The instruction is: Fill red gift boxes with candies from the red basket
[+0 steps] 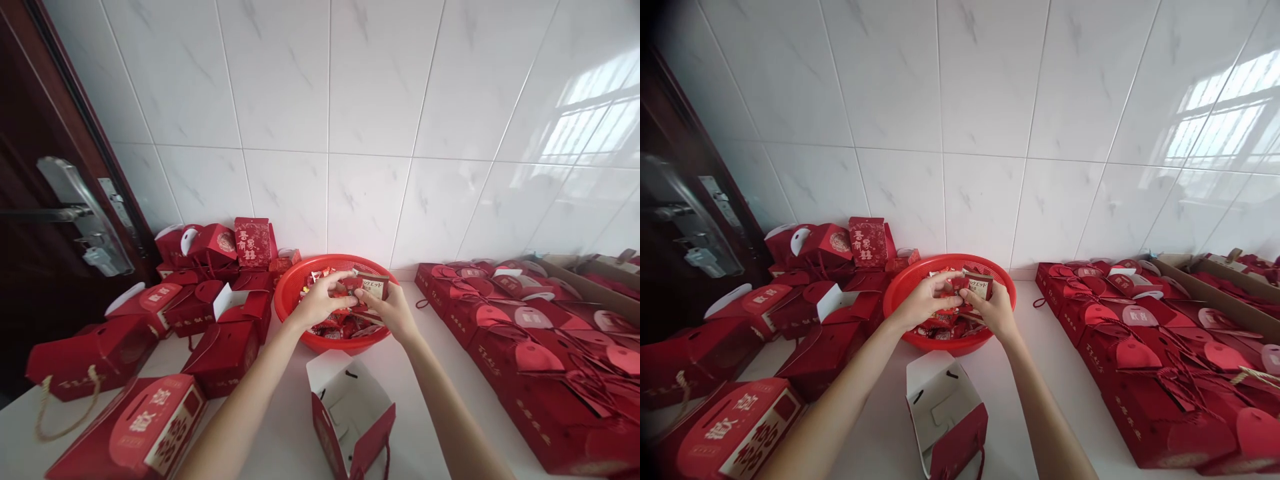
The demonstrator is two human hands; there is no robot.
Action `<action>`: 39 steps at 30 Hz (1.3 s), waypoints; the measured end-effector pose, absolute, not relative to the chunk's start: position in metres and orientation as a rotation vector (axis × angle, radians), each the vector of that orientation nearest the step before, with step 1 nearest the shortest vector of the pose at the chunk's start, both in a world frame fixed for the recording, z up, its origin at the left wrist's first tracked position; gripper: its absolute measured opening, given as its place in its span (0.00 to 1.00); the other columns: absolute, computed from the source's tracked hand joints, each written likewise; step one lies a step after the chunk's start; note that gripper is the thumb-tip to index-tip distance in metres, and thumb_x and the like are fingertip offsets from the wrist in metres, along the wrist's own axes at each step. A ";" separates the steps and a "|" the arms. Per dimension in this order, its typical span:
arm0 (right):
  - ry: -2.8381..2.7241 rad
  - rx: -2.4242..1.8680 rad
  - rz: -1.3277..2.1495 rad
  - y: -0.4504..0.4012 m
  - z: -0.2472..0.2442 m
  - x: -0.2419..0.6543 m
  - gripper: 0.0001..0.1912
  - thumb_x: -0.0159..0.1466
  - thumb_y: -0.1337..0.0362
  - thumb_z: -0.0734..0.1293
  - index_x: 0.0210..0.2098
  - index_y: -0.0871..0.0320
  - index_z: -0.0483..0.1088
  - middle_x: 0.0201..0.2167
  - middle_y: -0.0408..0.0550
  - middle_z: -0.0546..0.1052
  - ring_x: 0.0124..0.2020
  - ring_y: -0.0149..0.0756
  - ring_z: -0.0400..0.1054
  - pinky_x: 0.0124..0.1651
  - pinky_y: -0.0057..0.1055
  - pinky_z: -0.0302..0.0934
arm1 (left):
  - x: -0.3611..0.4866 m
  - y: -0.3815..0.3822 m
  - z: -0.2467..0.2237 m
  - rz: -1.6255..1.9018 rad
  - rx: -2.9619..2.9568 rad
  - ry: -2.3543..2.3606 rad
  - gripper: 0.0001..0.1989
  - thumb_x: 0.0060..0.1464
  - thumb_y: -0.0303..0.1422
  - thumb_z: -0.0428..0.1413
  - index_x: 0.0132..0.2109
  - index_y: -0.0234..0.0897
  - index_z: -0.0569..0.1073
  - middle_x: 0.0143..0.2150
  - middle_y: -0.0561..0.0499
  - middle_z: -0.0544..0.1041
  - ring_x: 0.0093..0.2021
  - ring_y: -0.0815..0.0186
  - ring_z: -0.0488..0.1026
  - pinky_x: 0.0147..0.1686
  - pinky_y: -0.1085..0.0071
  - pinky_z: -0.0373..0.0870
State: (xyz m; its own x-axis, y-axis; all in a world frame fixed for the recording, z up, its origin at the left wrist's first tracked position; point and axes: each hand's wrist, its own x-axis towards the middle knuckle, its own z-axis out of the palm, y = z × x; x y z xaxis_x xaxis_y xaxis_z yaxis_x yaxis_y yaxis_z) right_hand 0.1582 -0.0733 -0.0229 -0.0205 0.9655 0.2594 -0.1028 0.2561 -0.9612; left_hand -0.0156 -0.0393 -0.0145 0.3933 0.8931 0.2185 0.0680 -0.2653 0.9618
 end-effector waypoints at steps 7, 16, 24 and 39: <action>-1.261 -0.973 1.022 -0.078 -0.014 0.164 0.21 0.51 0.47 0.78 0.34 0.57 0.79 0.31 0.51 0.82 0.32 0.45 0.77 0.33 0.38 0.73 | -0.018 -0.049 -0.003 0.935 1.557 0.809 0.26 0.44 0.40 0.70 0.50 0.34 0.77 0.35 0.51 0.75 0.32 0.69 0.70 0.29 0.74 0.66; -1.133 -1.000 1.079 -0.078 -0.011 0.177 0.26 0.44 0.47 0.81 0.34 0.60 0.79 0.32 0.54 0.83 0.33 0.48 0.78 0.35 0.40 0.74 | -0.031 -0.053 0.007 0.892 1.673 0.900 0.17 0.50 0.45 0.65 0.41 0.36 0.78 0.31 0.55 0.71 0.23 0.75 0.58 0.21 0.76 0.53; -1.136 -1.051 1.011 -0.097 0.012 0.195 0.25 0.45 0.49 0.81 0.34 0.61 0.79 0.32 0.53 0.83 0.33 0.48 0.79 0.34 0.38 0.75 | -0.041 -0.078 0.035 0.975 1.996 0.896 0.12 0.54 0.41 0.61 0.33 0.36 0.80 0.31 0.51 0.78 0.32 0.65 0.72 0.35 0.71 0.68; -1.384 -1.121 0.818 -0.139 0.044 0.214 0.24 0.48 0.48 0.80 0.35 0.58 0.80 0.31 0.51 0.82 0.34 0.48 0.78 0.32 0.37 0.74 | -0.039 -0.124 0.047 0.388 2.332 0.953 0.07 0.49 0.30 0.61 0.35 0.38 0.84 0.22 0.55 0.74 0.22 0.71 0.65 0.23 0.75 0.57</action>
